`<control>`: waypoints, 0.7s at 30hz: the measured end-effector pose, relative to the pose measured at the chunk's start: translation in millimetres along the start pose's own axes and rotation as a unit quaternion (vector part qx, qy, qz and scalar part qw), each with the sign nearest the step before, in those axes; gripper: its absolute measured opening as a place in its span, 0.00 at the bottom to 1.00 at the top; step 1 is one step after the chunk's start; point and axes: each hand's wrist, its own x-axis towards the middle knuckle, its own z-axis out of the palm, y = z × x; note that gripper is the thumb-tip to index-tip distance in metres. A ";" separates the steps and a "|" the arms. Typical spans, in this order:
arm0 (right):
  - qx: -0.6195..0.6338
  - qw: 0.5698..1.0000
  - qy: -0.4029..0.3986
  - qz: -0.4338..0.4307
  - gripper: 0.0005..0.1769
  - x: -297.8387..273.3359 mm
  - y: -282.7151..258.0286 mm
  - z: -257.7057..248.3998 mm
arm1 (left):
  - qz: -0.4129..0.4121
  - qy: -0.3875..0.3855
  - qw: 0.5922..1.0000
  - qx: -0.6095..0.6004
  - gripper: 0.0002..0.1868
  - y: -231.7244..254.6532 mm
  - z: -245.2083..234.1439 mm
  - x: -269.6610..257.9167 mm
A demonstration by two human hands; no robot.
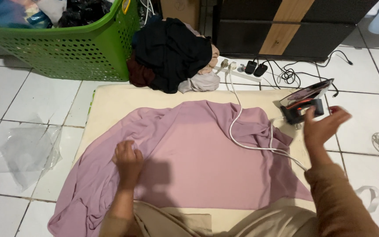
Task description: Ironing a pink garment on a mat on the floor, repositioning the fabric to reach all areas.
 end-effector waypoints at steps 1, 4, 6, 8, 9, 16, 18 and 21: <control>0.000 1.000 0.001 -0.001 0.27 -19.8 -24.1 -5.2 | 0.000 0.001 1.000 -0.001 0.16 -16.6 22.4 8.4; 0.133 0.945 -0.298 0.015 0.34 -74.8 -83.2 -16.6 | -0.119 -0.205 0.971 0.032 0.29 -42.8 67.0 38.2; -0.138 0.804 -0.477 -0.328 0.41 -108.2 -107.3 -14.9 | -0.113 -0.281 0.953 0.030 0.36 -32.9 64.7 64.6; -0.185 0.813 -0.428 -0.348 0.28 -130.6 -66.1 19.6 | -0.107 -0.325 0.938 0.058 0.39 -49.3 87.1 70.0; -0.231 0.817 -0.378 -0.369 0.16 -141.5 -45.8 37.7 | -0.103 -0.368 0.920 0.086 0.43 -57.4 98.8 73.9; -0.113 0.888 -0.369 -0.251 0.11 -72.7 -0.7 24.2 | -0.103 -0.392 0.907 0.119 0.48 -78.9 127.2 92.0; -0.164 0.939 -0.246 -0.177 0.07 -57.5 27.6 30.6 | -0.114 -0.406 0.898 0.125 0.49 -78.1 124.8 98.6; -0.170 0.955 -0.244 -0.006 0.17 -41.1 52.9 74.6 | -0.122 -0.414 0.893 0.128 0.51 -68.3 109.4 105.5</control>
